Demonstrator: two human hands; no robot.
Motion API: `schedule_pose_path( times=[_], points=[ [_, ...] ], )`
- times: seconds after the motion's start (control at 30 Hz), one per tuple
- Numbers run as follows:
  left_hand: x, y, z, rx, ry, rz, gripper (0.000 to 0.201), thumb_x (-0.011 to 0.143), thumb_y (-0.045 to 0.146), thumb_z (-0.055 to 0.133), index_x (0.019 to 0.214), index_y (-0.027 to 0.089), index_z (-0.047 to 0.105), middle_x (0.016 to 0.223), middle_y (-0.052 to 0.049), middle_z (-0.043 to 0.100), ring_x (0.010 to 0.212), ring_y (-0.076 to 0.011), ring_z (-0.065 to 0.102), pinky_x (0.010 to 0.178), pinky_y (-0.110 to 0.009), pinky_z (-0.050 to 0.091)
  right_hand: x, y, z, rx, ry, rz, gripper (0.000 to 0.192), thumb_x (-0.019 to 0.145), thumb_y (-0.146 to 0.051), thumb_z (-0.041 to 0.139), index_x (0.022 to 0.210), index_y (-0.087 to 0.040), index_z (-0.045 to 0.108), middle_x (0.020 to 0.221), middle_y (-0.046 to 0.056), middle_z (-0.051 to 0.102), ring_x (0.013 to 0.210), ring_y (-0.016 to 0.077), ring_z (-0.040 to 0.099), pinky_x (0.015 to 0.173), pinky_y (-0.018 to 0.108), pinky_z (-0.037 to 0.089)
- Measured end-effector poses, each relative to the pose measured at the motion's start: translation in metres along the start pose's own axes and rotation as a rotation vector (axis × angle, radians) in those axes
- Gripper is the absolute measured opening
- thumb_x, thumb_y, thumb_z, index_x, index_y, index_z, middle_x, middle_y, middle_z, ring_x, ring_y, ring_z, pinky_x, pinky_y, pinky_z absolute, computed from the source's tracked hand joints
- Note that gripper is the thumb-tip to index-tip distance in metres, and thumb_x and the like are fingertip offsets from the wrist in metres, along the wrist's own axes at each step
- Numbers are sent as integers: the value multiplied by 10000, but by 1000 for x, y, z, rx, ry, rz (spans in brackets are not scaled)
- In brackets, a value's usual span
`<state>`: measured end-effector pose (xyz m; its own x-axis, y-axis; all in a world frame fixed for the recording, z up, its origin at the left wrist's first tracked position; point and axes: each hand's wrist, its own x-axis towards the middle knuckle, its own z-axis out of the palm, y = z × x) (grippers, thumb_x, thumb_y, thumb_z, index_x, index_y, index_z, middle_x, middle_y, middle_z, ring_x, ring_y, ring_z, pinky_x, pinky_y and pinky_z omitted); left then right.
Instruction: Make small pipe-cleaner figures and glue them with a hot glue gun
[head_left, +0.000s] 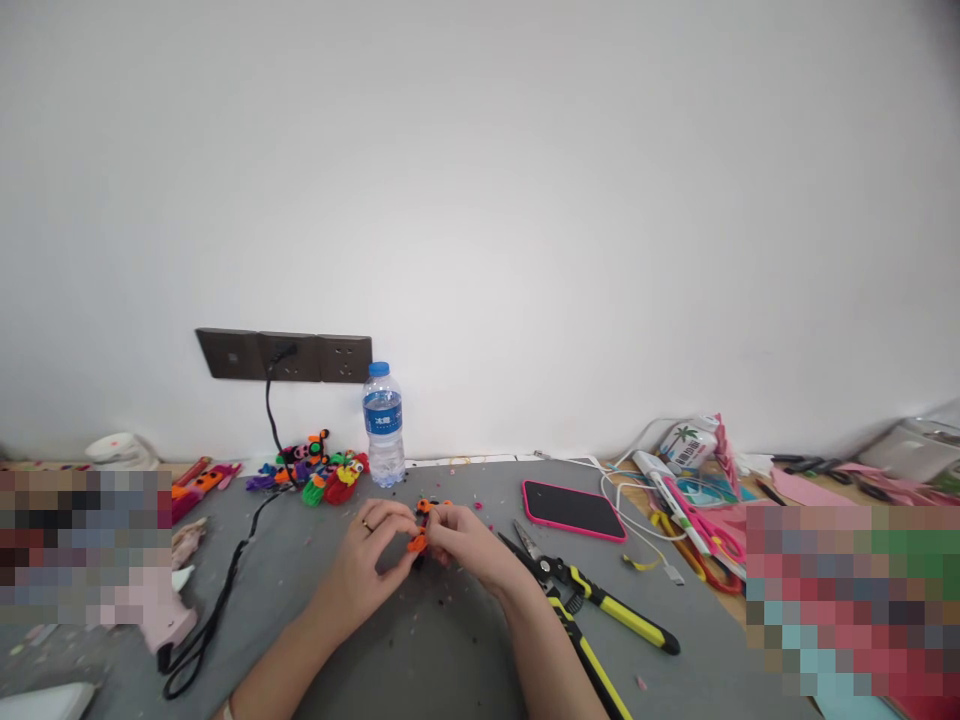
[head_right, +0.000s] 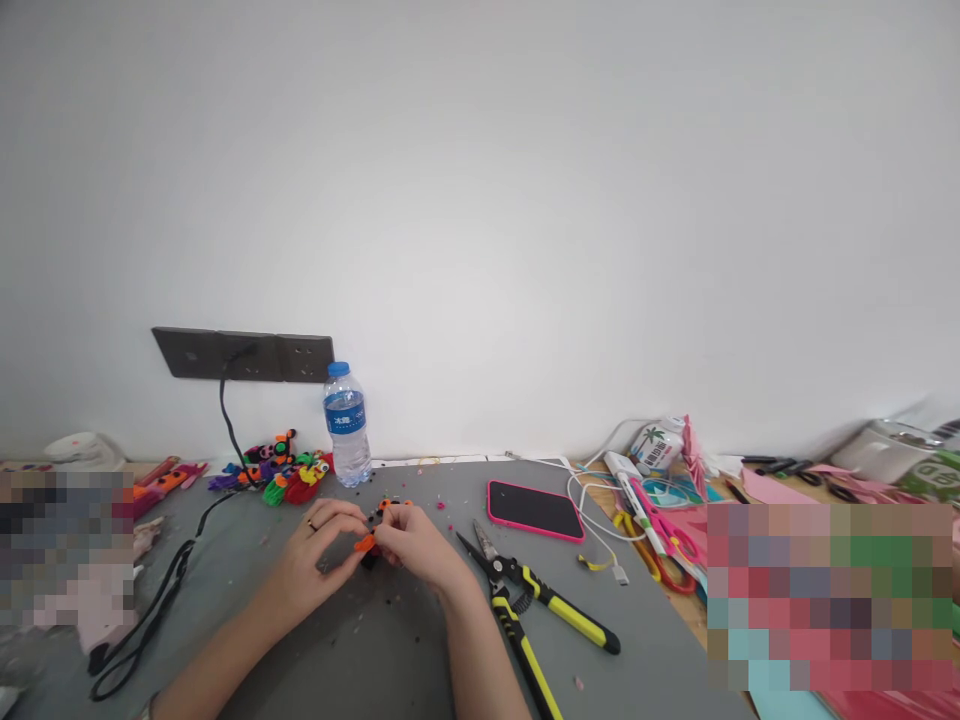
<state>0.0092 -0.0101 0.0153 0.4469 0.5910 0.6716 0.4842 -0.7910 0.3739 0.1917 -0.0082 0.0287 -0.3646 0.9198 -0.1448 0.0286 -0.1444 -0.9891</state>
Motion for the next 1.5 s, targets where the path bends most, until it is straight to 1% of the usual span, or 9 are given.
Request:
schedule_pose_path(
  times=[0.1,0.23,0.4,0.67,0.83,1.0,1.2,1.37,1.5],
  points=[
    [-1,-1,0,9,-9,-8,158,833,88,540,882,233,580,983,-55,630,942,-211,596,817,-347,502,-1,-2,1,0,1,1,129,671,-174,517,585,-202,426,487,-76,430,466,77,366,481,216,249],
    [-2,-3,1,4,14,-35,155,839,116,554,936,235,581,1016,-58,630,962,-213,605,833,-351,506,-2,-3,0,-3,11,-3,135,669,-175,517,578,-203,422,481,-74,433,472,79,372,482,215,245],
    [-4,-4,1,22,10,-35,130,846,113,557,883,235,578,1061,-65,609,1000,-218,594,862,-370,496,0,0,-1,1,0,-27,146,679,-179,519,568,-202,426,476,-75,423,473,79,365,493,222,254],
    [-2,-6,2,4,37,-3,143,835,102,547,861,233,596,1025,-59,627,959,-213,615,822,-354,512,-1,-1,1,8,1,-25,144,683,-162,525,583,-201,429,489,-73,428,470,79,366,482,222,250],
    [-2,-5,1,8,17,-18,142,836,95,547,851,229,589,1042,-61,620,976,-213,604,836,-351,501,-2,-4,1,4,3,-20,154,678,-166,522,572,-201,415,483,-73,426,464,75,358,477,220,237],
    [-2,-4,1,16,20,-5,139,843,102,539,840,231,590,1038,-56,623,967,-210,607,829,-349,502,-2,-3,1,-4,6,-10,126,661,-180,516,568,-198,433,480,-72,440,464,73,372,470,217,243],
    [-3,-6,2,22,32,-27,113,848,125,552,872,234,570,1047,-55,626,978,-209,612,842,-343,504,-1,-3,0,4,9,-15,122,657,-179,504,563,-202,431,463,-76,423,466,76,363,475,217,245],
    [-4,-8,2,25,21,3,136,849,110,544,870,237,586,1067,-55,621,989,-208,612,856,-344,503,0,-1,0,9,5,-25,126,672,-169,511,572,-202,441,466,-75,423,467,81,354,481,224,245],
    [-4,-8,1,23,9,-2,142,851,102,541,865,238,580,1082,-56,607,1003,-205,603,865,-346,497,0,0,0,9,5,-28,137,682,-162,511,574,-203,437,469,-73,427,470,83,357,483,227,247]
  ],
)
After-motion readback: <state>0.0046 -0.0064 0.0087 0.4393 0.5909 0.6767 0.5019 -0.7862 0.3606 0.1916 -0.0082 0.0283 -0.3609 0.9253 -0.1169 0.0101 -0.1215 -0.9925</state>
